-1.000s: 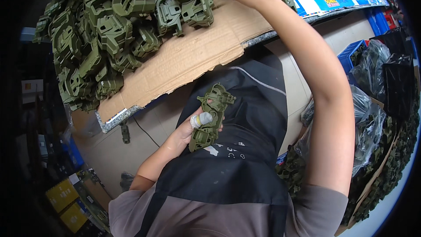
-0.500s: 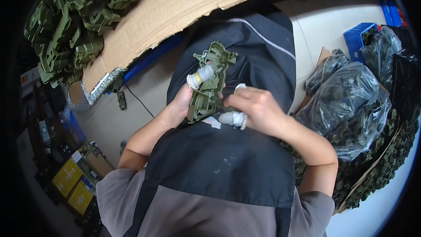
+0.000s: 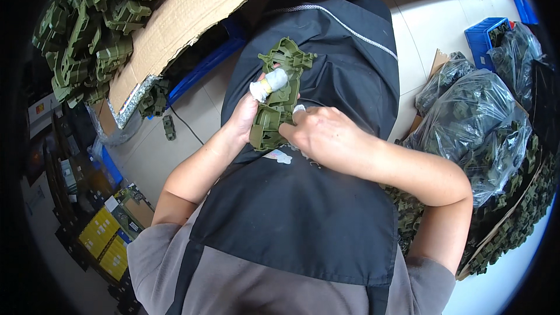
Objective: The person repeatedly picks up green plastic components from a large pile on a table, snaps them together by hand, and places the assembled units back onto the pile. The process is continuous and repetitive.
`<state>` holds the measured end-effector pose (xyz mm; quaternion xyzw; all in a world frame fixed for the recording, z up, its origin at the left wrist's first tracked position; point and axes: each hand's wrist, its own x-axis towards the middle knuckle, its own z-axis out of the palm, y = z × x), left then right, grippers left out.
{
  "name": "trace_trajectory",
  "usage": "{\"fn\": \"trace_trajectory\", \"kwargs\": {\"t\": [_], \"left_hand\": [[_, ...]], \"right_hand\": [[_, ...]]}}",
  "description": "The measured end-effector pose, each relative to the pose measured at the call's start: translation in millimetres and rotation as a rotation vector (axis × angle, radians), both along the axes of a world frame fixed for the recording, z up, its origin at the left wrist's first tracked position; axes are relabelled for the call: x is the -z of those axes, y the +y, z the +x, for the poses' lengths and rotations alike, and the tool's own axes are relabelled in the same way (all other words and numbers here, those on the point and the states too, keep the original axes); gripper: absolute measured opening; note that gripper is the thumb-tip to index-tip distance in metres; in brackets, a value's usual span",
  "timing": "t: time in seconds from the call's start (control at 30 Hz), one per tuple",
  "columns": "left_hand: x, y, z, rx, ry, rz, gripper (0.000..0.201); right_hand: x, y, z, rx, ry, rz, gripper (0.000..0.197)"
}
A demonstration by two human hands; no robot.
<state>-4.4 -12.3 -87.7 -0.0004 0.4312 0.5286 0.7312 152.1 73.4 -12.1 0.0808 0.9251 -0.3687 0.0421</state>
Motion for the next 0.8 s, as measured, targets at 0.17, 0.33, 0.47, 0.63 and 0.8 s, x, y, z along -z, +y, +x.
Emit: {"fn": "trace_trajectory", "kwargs": {"t": [0.17,0.33,0.47,0.63,0.8], "left_hand": [[-2.8,0.3,4.2,-0.061,-0.013,-0.097,0.031],[0.6,7.6,1.7,-0.039,0.036,-0.171,0.032],[-11.4,10.1,0.9,0.118,0.185,-0.082,0.046],[-51.2,6.8,-19.1,0.069,0.292,0.488,0.047],[-89.1,25.8,-37.4,-0.072,0.386,0.554,0.052]], "right_hand": [[15.1,1.0,-2.5,0.011,0.033,-0.081,0.014],[38.0,-2.9,3.2,0.038,0.049,-0.101,0.025],[13.6,27.4,1.5,-0.116,-0.089,-0.27,0.037],[-53.2,199.6,-13.1,0.733,0.548,0.393,0.052],[-8.9,292.8,-21.6,0.894,0.43,0.415,0.079]]}}
